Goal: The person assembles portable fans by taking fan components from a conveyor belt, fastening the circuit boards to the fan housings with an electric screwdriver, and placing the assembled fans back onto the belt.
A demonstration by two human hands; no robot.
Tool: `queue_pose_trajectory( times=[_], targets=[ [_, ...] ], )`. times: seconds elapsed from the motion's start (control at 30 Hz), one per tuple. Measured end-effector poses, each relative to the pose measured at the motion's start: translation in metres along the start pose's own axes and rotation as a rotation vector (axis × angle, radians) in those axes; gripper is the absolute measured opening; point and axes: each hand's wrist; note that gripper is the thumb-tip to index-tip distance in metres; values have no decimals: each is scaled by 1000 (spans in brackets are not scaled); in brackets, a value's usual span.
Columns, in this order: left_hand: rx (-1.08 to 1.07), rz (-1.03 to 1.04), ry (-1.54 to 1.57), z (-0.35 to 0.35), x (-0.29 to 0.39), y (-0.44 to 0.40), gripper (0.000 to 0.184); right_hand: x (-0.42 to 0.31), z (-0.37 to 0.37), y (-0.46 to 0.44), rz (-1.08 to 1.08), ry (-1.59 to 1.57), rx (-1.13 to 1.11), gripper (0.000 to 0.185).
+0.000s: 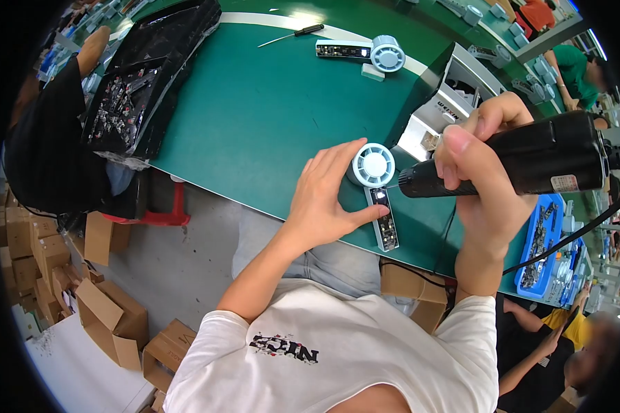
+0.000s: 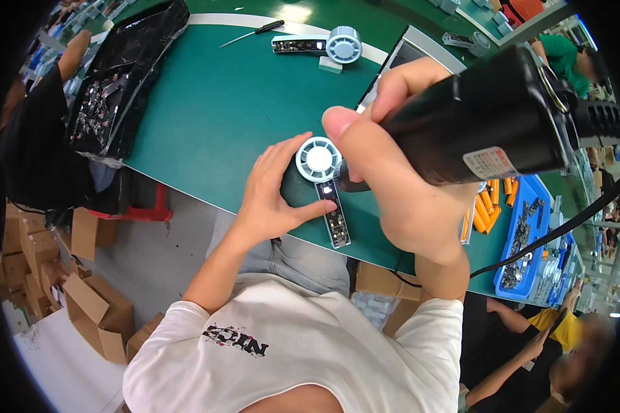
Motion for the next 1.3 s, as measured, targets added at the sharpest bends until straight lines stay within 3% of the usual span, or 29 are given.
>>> queue_pose_trajectory(
  times=[0.57, 0.67, 0.83, 0.97, 1.0, 1.17, 1.3],
  targets=[
    [-47, -4, -21, 2, -2, 3, 88, 13, -11, -4, -97, -44, -243, 27],
    [19, 15, -72, 0, -1, 5, 88, -14, -21, -4, -42, -25, -108, 23],
    [260, -130, -84, 11, -5, 6, 81, -26, -61, -18, -275, -262, 95, 21],
    [232, -114, -120, 13, -6, 5, 78, -15, -55, -25, -294, -163, 181, 21],
    [221, -116, -88, 14, -10, 6, 78, -14, -50, -23, -273, -24, 182, 13],
    [203, -111, 111, 11, -14, 7, 81, -17, -42, -18, -212, -35, 158, 17],
    [130, -42, -13, 3, -5, 3, 82, -23, -27, -5, -214, 85, 196, 18]
  ],
)
Point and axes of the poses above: each hand's wrist, its own y-axis away from the middle knuckle, its own z-axis out of the palm, x = y × z, and after that the axes turned 5 degrees about -y, right-handed
